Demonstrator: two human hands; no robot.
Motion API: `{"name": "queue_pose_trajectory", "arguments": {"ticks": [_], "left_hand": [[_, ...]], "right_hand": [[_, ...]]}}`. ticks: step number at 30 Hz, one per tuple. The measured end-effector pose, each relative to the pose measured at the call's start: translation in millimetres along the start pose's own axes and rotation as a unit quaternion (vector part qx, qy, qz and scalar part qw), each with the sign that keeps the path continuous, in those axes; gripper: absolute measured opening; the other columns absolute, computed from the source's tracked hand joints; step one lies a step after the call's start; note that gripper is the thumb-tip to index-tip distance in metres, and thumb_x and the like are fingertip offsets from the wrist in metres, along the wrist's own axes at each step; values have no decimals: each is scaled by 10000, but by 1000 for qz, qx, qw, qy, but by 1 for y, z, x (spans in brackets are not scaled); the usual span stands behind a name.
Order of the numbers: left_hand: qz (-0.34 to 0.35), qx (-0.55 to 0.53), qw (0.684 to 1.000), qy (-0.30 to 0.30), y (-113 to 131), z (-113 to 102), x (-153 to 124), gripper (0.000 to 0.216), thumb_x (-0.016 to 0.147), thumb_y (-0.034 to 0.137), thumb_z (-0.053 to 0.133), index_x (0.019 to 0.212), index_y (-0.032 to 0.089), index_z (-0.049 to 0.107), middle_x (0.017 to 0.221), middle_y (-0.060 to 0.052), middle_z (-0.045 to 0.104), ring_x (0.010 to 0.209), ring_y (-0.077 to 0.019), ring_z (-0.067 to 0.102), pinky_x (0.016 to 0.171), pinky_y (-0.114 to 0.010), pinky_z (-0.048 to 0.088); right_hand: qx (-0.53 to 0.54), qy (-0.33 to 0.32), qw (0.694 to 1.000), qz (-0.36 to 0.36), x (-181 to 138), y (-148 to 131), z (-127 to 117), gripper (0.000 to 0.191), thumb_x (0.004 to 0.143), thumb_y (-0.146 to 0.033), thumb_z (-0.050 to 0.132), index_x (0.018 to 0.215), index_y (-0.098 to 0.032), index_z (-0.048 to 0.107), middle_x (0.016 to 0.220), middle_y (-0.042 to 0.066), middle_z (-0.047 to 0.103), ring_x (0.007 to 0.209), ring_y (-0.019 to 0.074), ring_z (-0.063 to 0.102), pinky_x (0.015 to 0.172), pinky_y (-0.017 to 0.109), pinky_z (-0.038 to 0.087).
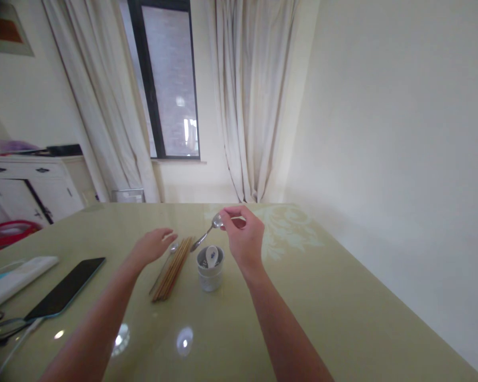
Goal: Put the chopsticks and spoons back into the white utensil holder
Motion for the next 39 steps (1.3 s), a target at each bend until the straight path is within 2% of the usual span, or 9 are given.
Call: {"name": "queue_pose_trajectory", "arguments": {"ticks": [3,6,12,16,19,22,27,31,39], "left_hand": [[200,-136,967,75,74,-44,-30,463,1036,515,477,1258,207,742,1272,-116,770,1112,-261,724,1006,-377,541],[288,-144,942,92,121,-59,-61,376,1024,499,559,1213,237,751,1180,-73,796,1034,-244,734,964,-367,554],[337,-115,931,79,134,-52,-76,319,1029,442,578,1239,260,735,1127,-57,796,954,-222,739,877,-334,563],[302,-114,935,144,107,-60,-53,337,1048,388,490,1127,227,776,1099,-71,792,975,-227,731,903,-329,546],[173,-116,961,183,52,-61,-18,361,984,424,534,1037,188,802,1007,-81,787,878,-233,720,828,-320,547],[-7,-46,997,61,-19,-31,12,335,935,412,572,948,169,803,794,-46,766,772,-240,715,681,-294,490],[-136,75,988,-18,-94,10,20,235,852,357,703,999,188,776,992,-89,817,956,-273,751,705,-281,460],[-154,102,982,-41,-110,32,20,223,836,371,730,961,189,765,988,-129,814,1006,-302,755,745,-296,481],[-144,49,984,-93,-108,53,18,167,879,330,693,936,183,747,745,-21,785,810,-213,759,686,-247,497]], "right_hand": [[41,7,999,18,-8,3,11,297,813,-455,854,887,-177,778,812,38,800,699,218,792,682,360,706],[67,10,997,29,-13,3,16,295,810,-444,861,882,-170,779,812,37,803,722,222,800,707,367,714],[85,26,995,49,-14,-1,15,365,803,-517,853,803,-169,745,740,25,775,684,211,785,693,363,714],[73,-56,994,64,-14,5,24,402,862,-563,784,915,-165,753,786,43,779,652,207,782,637,330,680],[-90,-129,987,20,-11,13,25,268,928,-431,743,1028,-183,754,813,41,787,691,200,775,646,303,618],[-324,-198,925,-9,-9,27,25,102,931,-281,745,1001,-208,756,893,42,808,830,200,762,762,301,554],[-468,-289,835,-2,-14,48,32,141,947,-305,724,1048,-215,765,1090,57,793,989,207,717,814,298,478],[-492,-324,807,20,-21,62,36,120,930,-317,725,1001,-239,782,1048,42,792,976,214,705,763,296,447],[-509,-327,796,33,-23,69,35,84,927,-225,693,928,-235,775,957,50,780,900,205,694,717,290,417]]}}
Point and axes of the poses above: each hand's wrist, its own x-axis towards the middle knuckle, its own z-axis out of the palm, y = z × x, the point moved 6 cm from there along x, towards the middle knuckle
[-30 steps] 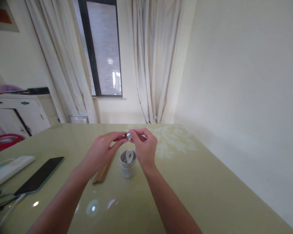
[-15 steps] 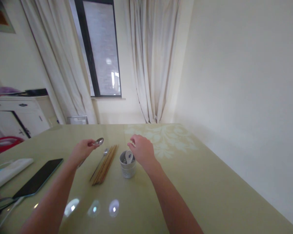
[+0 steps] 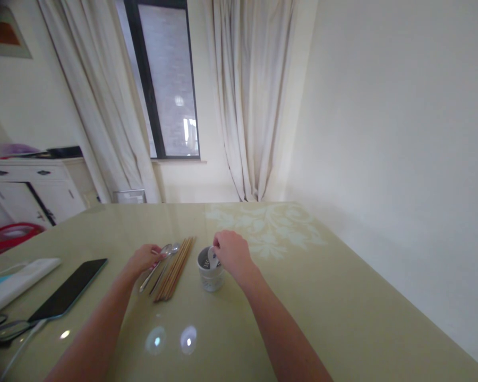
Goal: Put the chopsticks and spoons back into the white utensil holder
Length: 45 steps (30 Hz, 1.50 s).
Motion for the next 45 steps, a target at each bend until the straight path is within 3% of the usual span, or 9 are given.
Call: {"name": "queue_pose_trajectory", "arguments": {"ticks": [5,9,13,17,23,28,33,38,45], "left_hand": [[8,10,1000,-2,4,0,-4,201,920,294,623,828,178,760,735,-66,785,860,-243,764,741,-281,524],[2,42,999,33,14,-17,-11,206,901,314,647,854,164,782,921,-159,813,976,-320,755,795,-346,530],[116,-40,990,64,66,-50,-38,246,935,303,604,977,161,800,993,-136,817,949,-285,748,828,-353,542],[338,-260,904,34,144,-77,-95,388,979,502,585,1059,187,797,994,-75,818,906,-225,740,812,-312,572],[409,-348,843,31,188,-83,-144,339,940,517,683,1027,207,789,974,-55,810,868,-194,735,778,-278,580],[393,-346,852,17,178,-85,-136,380,944,544,654,983,182,764,896,-55,788,793,-186,708,696,-265,559],[273,-228,930,94,133,-91,-91,379,943,518,621,966,177,786,902,-54,807,828,-221,719,766,-295,536],[47,-69,991,109,59,-63,-39,233,923,342,642,995,181,795,995,-60,825,936,-237,744,748,-272,480],[-12,15,998,56,23,-29,-20,179,894,319,692,995,212,795,1065,-119,822,1007,-274,762,772,-292,499]], "right_hand": [[-2,7,1000,-3,-3,-2,-2,69,906,-202,693,917,-219,759,1000,63,765,927,207,685,742,291,429],[14,42,999,-16,-4,-6,-13,30,872,-198,713,883,-210,739,1015,55,752,948,204,682,783,295,449],[73,105,991,-29,-7,-8,-37,54,858,-165,725,818,-198,707,919,31,738,816,169,693,740,280,465],[151,206,965,-56,-20,-10,-73,82,851,-126,719,822,-194,683,884,12,718,715,139,703,682,257,498],[252,313,908,-115,-44,-23,-105,55,871,-151,693,857,-202,675,881,7,693,686,128,712,647,235,573],[284,276,912,-110,-39,-26,-94,34,906,-210,686,875,-206,674,897,23,723,713,145,729,688,260,600],[197,143,968,-67,-26,-22,-69,297,929,-296,725,1209,-234,648,1119,66,761,977,203,734,827,313,567],[76,-14,994,-79,-24,-18,-34,507,916,-427,758,1351,-208,617,1336,140,678,1267,307,625,1033,412,479],[49,-79,992,-89,-21,-16,-3,784,812,-598,814,1443,-184,598,1382,170,647,1302,348,597,1058,431,471]]}}
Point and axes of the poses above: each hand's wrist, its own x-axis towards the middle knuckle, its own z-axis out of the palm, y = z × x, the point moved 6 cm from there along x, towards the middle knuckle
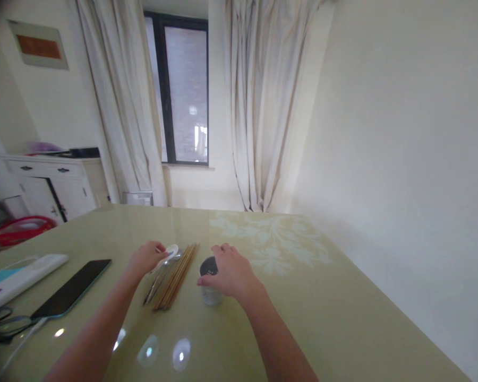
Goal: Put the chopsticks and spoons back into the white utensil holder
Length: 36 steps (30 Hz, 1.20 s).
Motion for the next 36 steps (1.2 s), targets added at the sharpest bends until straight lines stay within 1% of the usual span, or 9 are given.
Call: {"name": "queue_pose_trajectory", "arguments": {"ticks": [3,8,12,18,21,24,27,30,36], "left_hand": [[3,7,1000,-4,0,5,1,191,903,332,685,1012,214,789,1083,-128,816,1037,-292,759,785,-306,503],[3,-13,1000,-7,-7,19,6,189,900,348,694,999,205,769,1064,-107,818,1033,-270,761,758,-274,479],[-13,-4,1000,-13,-12,28,8,205,895,362,698,996,196,763,1073,-115,815,1034,-276,762,742,-270,473],[-27,1,999,-23,-12,26,5,201,901,342,681,1026,201,750,1125,-149,801,1085,-313,746,773,-311,479],[-26,26,999,-12,-12,23,4,294,927,408,625,1091,180,712,1158,-178,778,1102,-339,735,796,-342,492],[-21,49,999,3,-11,24,4,425,956,455,556,1211,126,644,1271,-235,717,1150,-371,712,840,-381,504],[3,54,998,-10,-6,35,4,443,956,437,559,1238,100,617,1307,-254,690,1180,-361,700,883,-376,502],[38,53,997,-29,2,47,4,381,967,395,562,1202,102,627,1296,-236,696,1180,-323,703,892,-336,494],[64,49,996,-35,19,54,0,350,973,416,578,1168,130,631,1264,-214,711,1154,-294,711,892,-315,490]], "right_hand": [[8,-23,1000,-1,1,-3,2,786,784,-619,825,1410,-186,631,1350,159,665,1249,342,629,1028,421,486],[-18,-23,1000,6,0,-4,-1,588,833,-590,786,1269,-204,705,1227,129,704,1137,318,662,949,403,498],[-28,-37,999,-5,-1,-5,2,679,757,-614,839,1282,-211,687,1247,133,691,1152,329,649,939,412,501],[-31,-40,999,-12,-1,-4,6,820,702,-604,889,1379,-221,631,1325,150,665,1239,355,614,1011,441,485],[-30,-37,999,-18,-1,-4,6,842,703,-597,891,1411,-234,613,1348,148,652,1259,358,607,1022,444,486],[-24,-45,999,-11,-1,-5,7,870,684,-584,907,1422,-233,606,1344,144,653,1209,355,637,991,440,504],[-36,-40,999,2,1,-6,10,785,716,-557,891,1383,-236,629,1293,132,671,1142,345,667,934,429,520],[-42,-9,999,2,5,-7,14,685,771,-571,842,1338,-242,643,1257,122,676,1152,335,660,925,418,512],[-47,8,999,8,9,-5,19,711,763,-593,829,1347,-247,617,1281,123,662,1177,344,647,914,427,517]]}}
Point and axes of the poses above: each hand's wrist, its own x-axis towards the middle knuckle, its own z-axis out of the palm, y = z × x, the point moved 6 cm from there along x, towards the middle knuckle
